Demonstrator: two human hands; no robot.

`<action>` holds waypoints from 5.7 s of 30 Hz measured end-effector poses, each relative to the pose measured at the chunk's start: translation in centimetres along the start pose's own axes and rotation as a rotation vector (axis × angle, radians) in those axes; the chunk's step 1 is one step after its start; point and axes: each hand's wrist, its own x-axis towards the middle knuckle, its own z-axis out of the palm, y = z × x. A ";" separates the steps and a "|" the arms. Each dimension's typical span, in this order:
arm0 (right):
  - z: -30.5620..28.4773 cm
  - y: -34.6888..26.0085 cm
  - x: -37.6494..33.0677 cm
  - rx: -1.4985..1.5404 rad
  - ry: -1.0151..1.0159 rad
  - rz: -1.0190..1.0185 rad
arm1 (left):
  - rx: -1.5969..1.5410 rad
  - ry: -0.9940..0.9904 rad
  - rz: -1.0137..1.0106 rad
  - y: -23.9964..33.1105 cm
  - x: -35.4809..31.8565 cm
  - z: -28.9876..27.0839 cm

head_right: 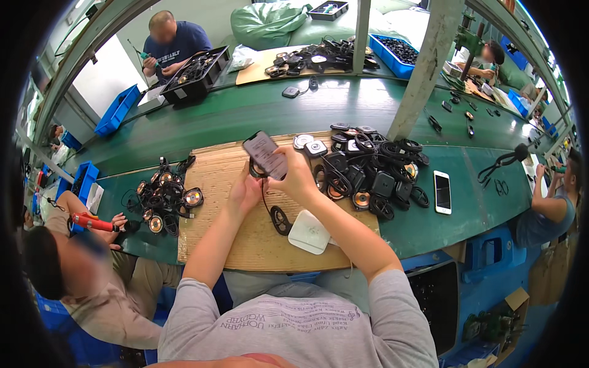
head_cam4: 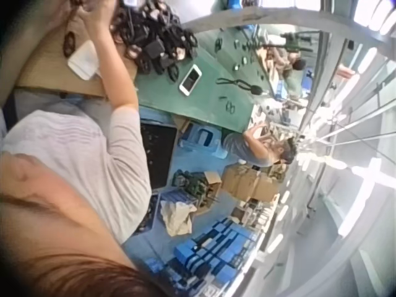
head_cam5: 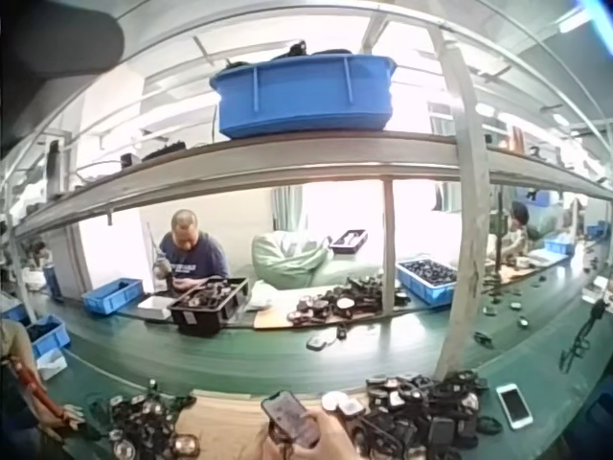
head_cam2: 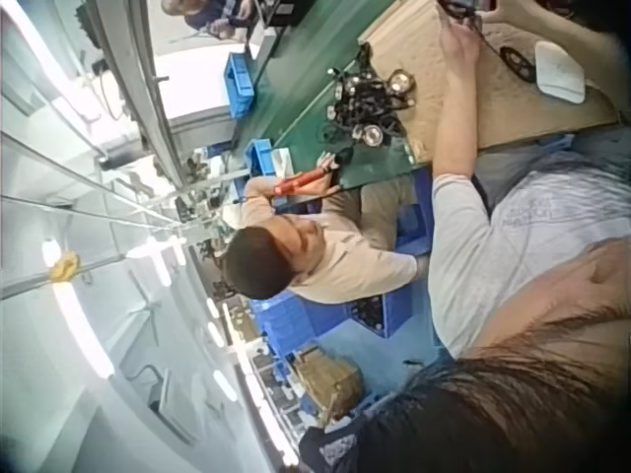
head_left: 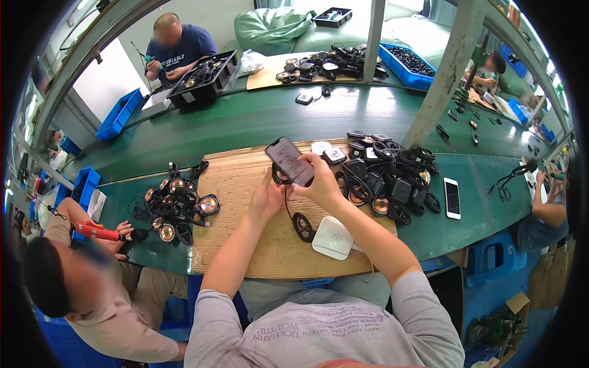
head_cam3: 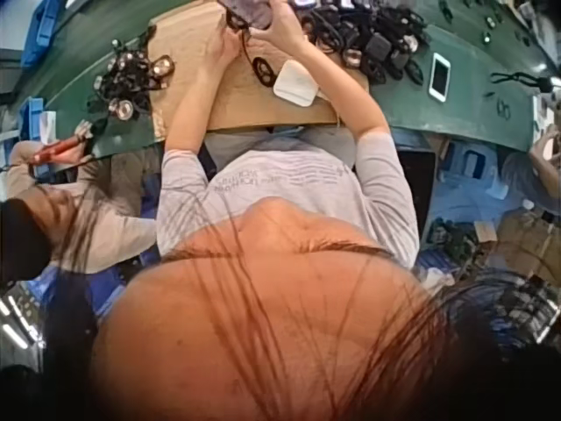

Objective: The person tests wireless charging coils by connecting each component to a power adapter, placing a smartphone over it to verify charging, and placing the tested units onto the conveyor belt.

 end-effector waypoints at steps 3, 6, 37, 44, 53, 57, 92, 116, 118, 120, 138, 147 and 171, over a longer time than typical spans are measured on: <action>1.1 -1.0 0.2 -0.031 -0.131 -0.126 | 0.022 -0.025 -0.018 0.0 -0.2 -0.7; 1.6 -1.3 1.1 -0.104 -0.136 -0.210 | -0.057 -0.060 -0.025 0.5 -0.2 -2.0; 2.7 6.8 30.8 -0.411 -0.201 -0.037 | -0.103 0.144 -0.139 -0.7 1.0 -3.0; -15.4 -6.8 15.5 -0.104 -0.340 0.254 | -0.100 0.156 -0.145 -0.8 1.3 -1.9; -23.2 -5.7 0.0 -1.031 0.024 0.215 | 0.053 0.057 -0.119 0.2 0.4 -1.2; -17.7 -4.7 -0.8 -0.920 0.062 0.088 | 0.137 0.073 -0.088 0.4 0.0 -0.4; -2.4 -1.4 -5.0 -0.178 -0.275 0.017 | 0.259 -0.107 -0.125 0.2 -2.6 2.9; -0.8 -0.6 -5.1 -0.174 -0.293 0.054 | 0.279 0.052 -0.024 -1.6 -2.2 3.7; -0.6 -0.6 -5.2 -0.207 -0.292 0.096 | 0.273 0.077 -0.027 -1.8 -2.0 3.6; -0.7 -1.1 -5.3 -0.222 -0.296 0.111 | 0.316 0.127 -0.019 -1.6 -2.0 2.7; -5.0 -3.0 -4.3 -0.422 -0.129 -0.243 | 1.934 -0.241 0.495 -1.6 -7.9 4.2; -8.4 -4.9 -13.6 -0.646 -0.472 -0.270 | 1.956 -0.091 0.402 -2.8 -9.7 2.7; -13.7 -17.5 -10.4 1.009 -0.355 -0.414 | 2.348 0.731 0.640 24.2 -16.6 -2.1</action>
